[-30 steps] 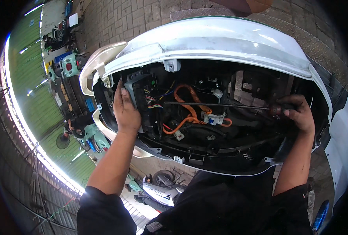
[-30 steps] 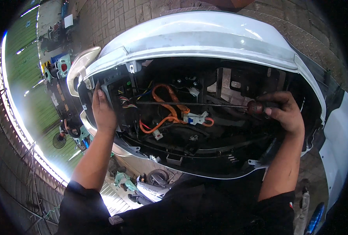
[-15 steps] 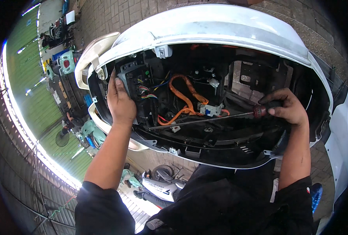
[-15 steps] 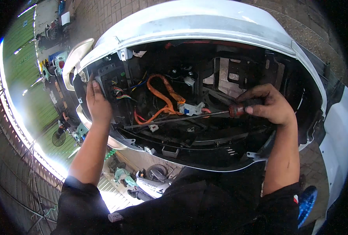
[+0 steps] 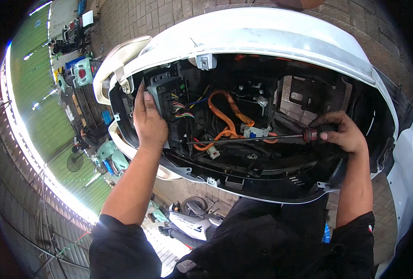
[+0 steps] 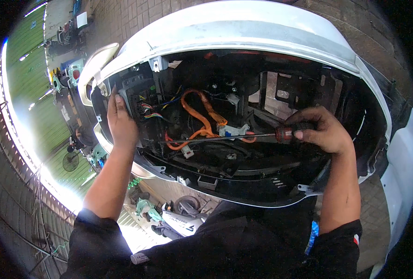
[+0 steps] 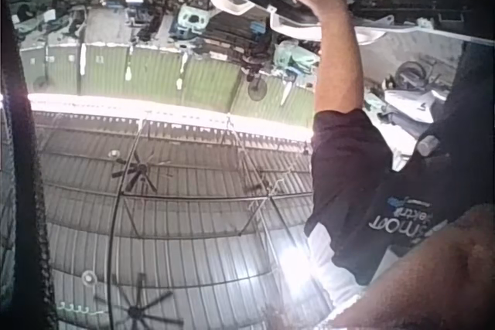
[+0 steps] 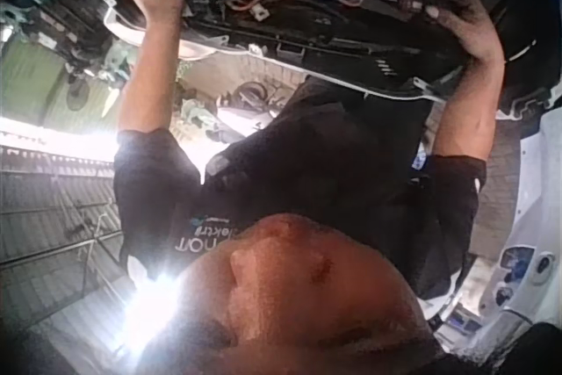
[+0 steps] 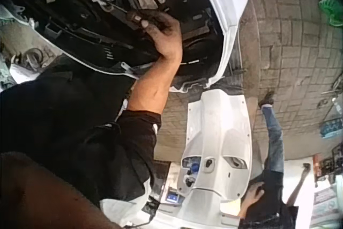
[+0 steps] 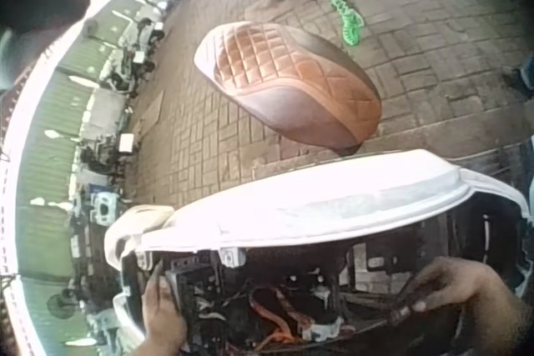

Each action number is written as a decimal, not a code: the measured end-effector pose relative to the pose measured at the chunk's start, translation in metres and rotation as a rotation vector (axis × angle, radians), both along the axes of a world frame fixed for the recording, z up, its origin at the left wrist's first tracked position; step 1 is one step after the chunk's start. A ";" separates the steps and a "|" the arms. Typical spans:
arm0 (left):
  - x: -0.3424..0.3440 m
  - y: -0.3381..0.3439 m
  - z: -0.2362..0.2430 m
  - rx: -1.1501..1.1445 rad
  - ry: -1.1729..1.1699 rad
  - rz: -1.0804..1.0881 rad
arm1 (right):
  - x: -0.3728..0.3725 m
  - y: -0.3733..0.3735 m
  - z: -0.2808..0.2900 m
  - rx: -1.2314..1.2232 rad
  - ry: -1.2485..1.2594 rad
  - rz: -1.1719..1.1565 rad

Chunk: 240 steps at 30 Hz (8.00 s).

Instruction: The person unscrews and removes the seat and under-seat storage compartment from a scooter using a screwdriver, then works on the internal wiring and components near the battery area by hand.

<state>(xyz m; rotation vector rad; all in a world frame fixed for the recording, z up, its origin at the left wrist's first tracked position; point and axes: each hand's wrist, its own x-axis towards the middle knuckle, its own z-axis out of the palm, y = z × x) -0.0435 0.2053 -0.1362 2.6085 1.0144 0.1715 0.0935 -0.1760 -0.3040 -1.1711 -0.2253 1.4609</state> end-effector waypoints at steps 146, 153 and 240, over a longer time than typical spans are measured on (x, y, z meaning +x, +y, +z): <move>-0.037 0.141 0.056 0.260 -0.039 -0.472 | -0.045 0.307 0.194 -0.622 -1.089 0.312; -0.040 0.143 0.057 0.271 -0.010 -0.462 | -0.052 0.317 0.213 -0.651 -1.186 0.504; -0.022 0.138 0.054 0.355 -0.009 -0.586 | -0.036 0.272 0.067 0.252 -0.217 -0.125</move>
